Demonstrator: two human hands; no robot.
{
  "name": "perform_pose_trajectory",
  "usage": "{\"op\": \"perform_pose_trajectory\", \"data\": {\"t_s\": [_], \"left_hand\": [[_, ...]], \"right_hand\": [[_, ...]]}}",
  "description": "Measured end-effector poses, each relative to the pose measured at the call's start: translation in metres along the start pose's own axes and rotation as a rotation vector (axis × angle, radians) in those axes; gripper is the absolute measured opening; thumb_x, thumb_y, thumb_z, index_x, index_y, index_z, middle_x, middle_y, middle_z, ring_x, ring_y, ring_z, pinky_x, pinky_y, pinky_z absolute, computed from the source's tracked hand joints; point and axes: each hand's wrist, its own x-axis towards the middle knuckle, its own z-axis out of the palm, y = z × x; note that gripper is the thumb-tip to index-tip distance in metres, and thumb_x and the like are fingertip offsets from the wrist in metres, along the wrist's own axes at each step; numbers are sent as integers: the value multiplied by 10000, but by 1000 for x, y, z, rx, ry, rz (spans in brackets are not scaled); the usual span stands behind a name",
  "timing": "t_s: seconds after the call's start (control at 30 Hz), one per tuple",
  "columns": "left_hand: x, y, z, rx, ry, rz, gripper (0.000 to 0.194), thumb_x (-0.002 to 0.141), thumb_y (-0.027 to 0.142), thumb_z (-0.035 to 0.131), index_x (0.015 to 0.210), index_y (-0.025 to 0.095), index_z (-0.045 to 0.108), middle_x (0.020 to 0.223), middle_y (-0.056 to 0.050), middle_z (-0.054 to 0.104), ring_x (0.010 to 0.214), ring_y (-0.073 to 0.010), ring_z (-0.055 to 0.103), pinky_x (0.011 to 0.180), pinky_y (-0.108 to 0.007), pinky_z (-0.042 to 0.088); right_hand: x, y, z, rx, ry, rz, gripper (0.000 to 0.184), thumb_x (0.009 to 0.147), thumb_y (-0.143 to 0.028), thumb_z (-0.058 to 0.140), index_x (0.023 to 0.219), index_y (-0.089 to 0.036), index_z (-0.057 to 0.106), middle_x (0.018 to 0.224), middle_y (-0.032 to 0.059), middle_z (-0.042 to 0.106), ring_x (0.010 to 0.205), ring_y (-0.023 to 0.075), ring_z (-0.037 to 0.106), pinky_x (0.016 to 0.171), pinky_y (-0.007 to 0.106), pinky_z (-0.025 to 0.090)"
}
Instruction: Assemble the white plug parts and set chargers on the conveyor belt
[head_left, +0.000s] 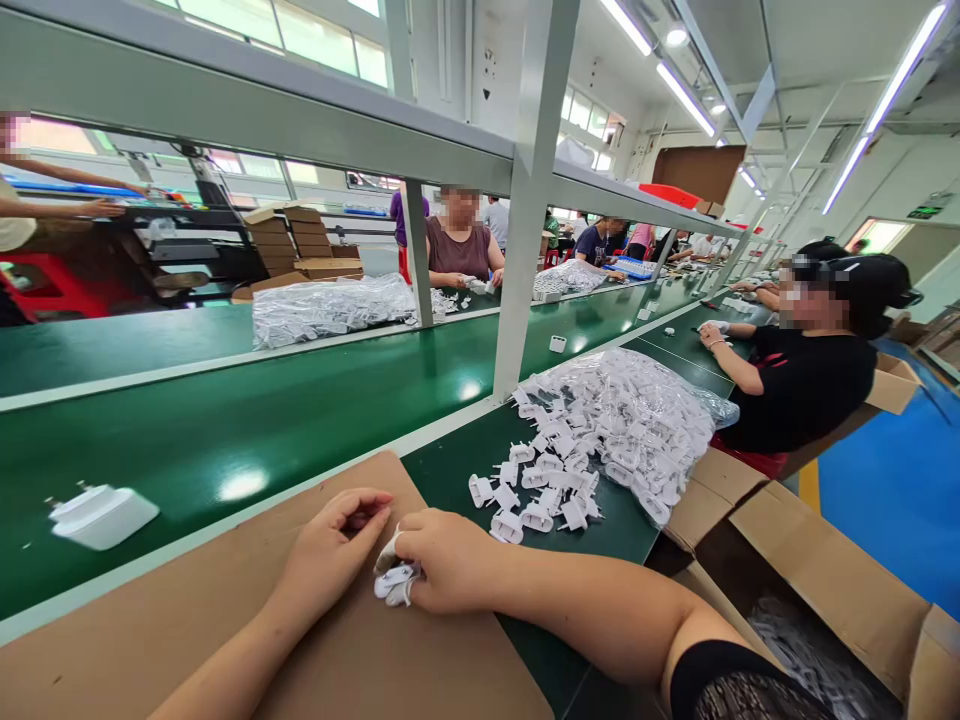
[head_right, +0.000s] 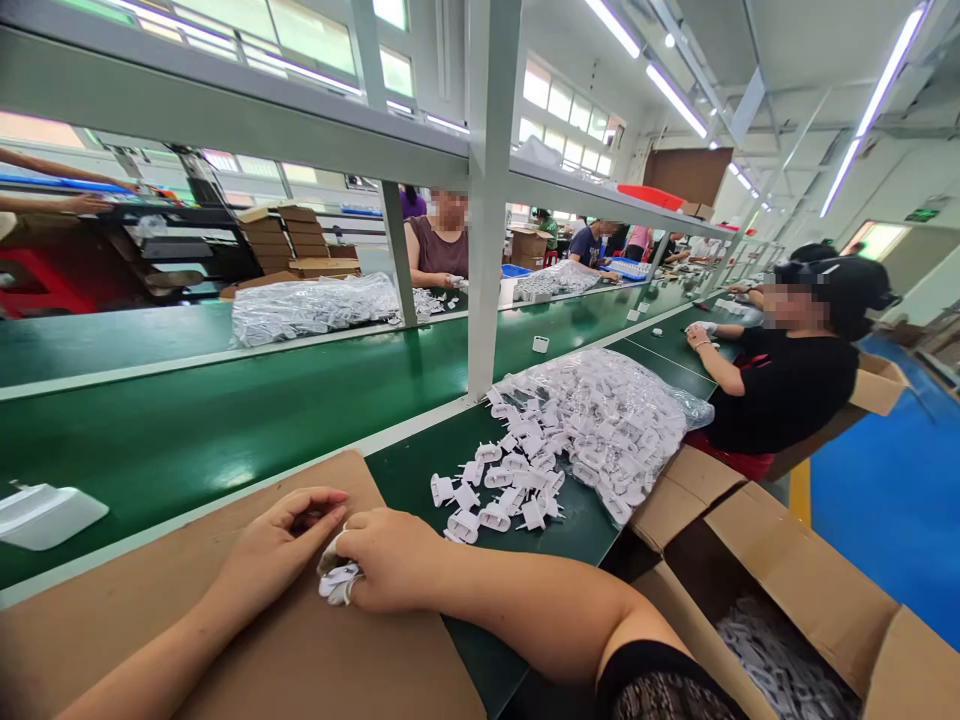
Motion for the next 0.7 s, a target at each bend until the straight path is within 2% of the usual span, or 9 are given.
{"op": "perform_pose_trajectory", "data": {"t_s": [0.33, 0.7], "left_hand": [[2, -10, 2, 10, -10, 63, 439, 782, 631, 664, 926, 227, 755, 1089, -69, 749, 933, -243, 705, 782, -326, 593], [2, -12, 2, -1, -32, 74, 412, 805, 612, 662, 927, 230, 760, 1117, -69, 737, 999, -250, 701, 842, -332, 595]], "right_hand": [[-1, -3, -5, -40, -32, -6, 257, 806, -129, 706, 1049, -210, 725, 1005, 40, 660, 995, 212, 628, 888, 282, 493], [-2, -4, -5, -48, -17, -14, 261, 803, -116, 703, 1051, -193, 731, 977, 47, 645, 975, 218, 617, 857, 287, 495]]}}
